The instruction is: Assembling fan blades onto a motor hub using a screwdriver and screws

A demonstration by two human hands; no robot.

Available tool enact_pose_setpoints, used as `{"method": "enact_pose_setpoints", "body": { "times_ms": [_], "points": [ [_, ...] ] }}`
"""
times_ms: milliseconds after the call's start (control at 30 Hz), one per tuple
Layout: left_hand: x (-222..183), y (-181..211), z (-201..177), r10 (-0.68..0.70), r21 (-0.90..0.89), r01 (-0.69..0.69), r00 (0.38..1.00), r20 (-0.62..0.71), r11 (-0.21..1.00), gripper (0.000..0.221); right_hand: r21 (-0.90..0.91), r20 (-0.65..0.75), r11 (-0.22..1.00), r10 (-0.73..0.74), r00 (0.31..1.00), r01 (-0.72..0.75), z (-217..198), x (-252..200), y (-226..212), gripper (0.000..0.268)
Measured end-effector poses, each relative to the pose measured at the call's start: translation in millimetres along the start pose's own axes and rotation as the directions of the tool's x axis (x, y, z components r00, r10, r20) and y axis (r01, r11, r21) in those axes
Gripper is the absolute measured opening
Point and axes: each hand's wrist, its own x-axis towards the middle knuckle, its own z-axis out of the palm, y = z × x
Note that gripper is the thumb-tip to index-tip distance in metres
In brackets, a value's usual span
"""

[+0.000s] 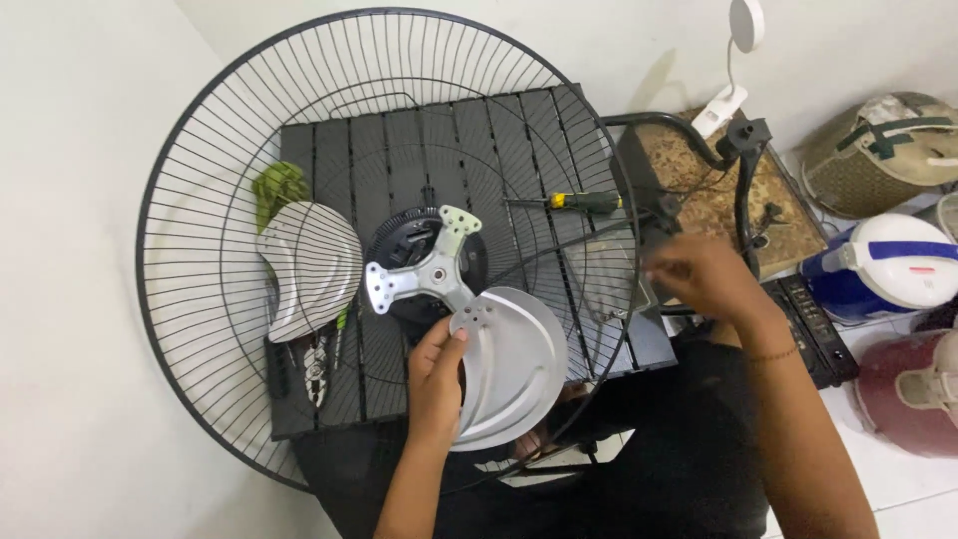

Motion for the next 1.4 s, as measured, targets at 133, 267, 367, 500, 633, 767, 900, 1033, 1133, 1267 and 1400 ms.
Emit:
{"method": "enact_pose_setpoints", "body": {
  "times_ms": [133, 267, 367, 500, 633, 767, 900, 1033, 1133, 1267, 1400],
  "points": [
    [-3, -3, 3, 0.026, 0.032, -0.026, 1.000, 0.000, 0.999, 0.036, -0.153, 0.262, 0.987, -0.003, 0.965, 0.045, -16, -18, -26, 0.010],
    [-5, 0, 2, 0.041, 0.019, -0.041, 0.999, 0.014, 0.999, 0.035, -0.369, 0.390, 0.917, 0.003, 0.921, 0.153, -6, -12, -24, 0.013],
    [0, -7, -3, 0.040, 0.026, -0.040, 0.999, 0.020, 0.999, 0.035, -0.352, 0.437, 0.916, -0.022, 0.899, 0.193, 7, -1, -7, 0.013],
    [-2, -6, -1, 0.024, 0.022, -0.024, 0.999, 0.025, 0.999, 0.034, -0.330, 0.477, 0.934, 0.043, 0.878, 0.134, 10, 7, -13, 0.016],
    [0, -6, -2, 0.014, 0.041, -0.015, 1.000, 0.014, 0.999, 0.035, -0.379, 0.520, 0.911, 0.063, 0.852, 0.164, 7, 14, -15, 0.015],
    [-2, -3, -1, -0.005, 0.056, 0.004, 1.000, 0.015, 0.998, 0.037, -0.300, 0.521, 0.947, 0.061, 0.851, 0.115, 2, 11, -16, 0.021],
    [-5, 4, 4, 0.001, 0.071, -0.002, 1.000, 0.020, 0.997, 0.037, -0.278, 0.533, 0.955, 0.065, 0.844, 0.102, 8, 14, 10, 0.020],
    [-8, 10, 6, -0.045, 0.026, 0.046, 0.999, -0.014, 0.999, 0.037, -0.042, 0.540, 0.910, -0.327, 0.775, 0.413, 10, 15, 35, 0.007],
    [-8, 10, 6, -0.040, 0.029, 0.040, 0.999, -0.002, 0.999, 0.036, -0.022, 0.485, 0.901, -0.369, 0.793, 0.433, 10, 12, 41, 0.007],
    [-11, 17, 9, -0.076, 0.064, 0.077, 0.997, -0.022, 0.995, 0.038, 0.146, 0.291, 0.893, -0.450, 0.844, 0.426, 8, 4, 47, 0.010],
    [-3, 1, 1, -0.015, 0.074, 0.017, 1.000, -0.019, 0.997, 0.037, 0.250, 0.259, 0.938, -0.303, 0.917, 0.239, 13, -10, 53, 0.007]
  ]
}}
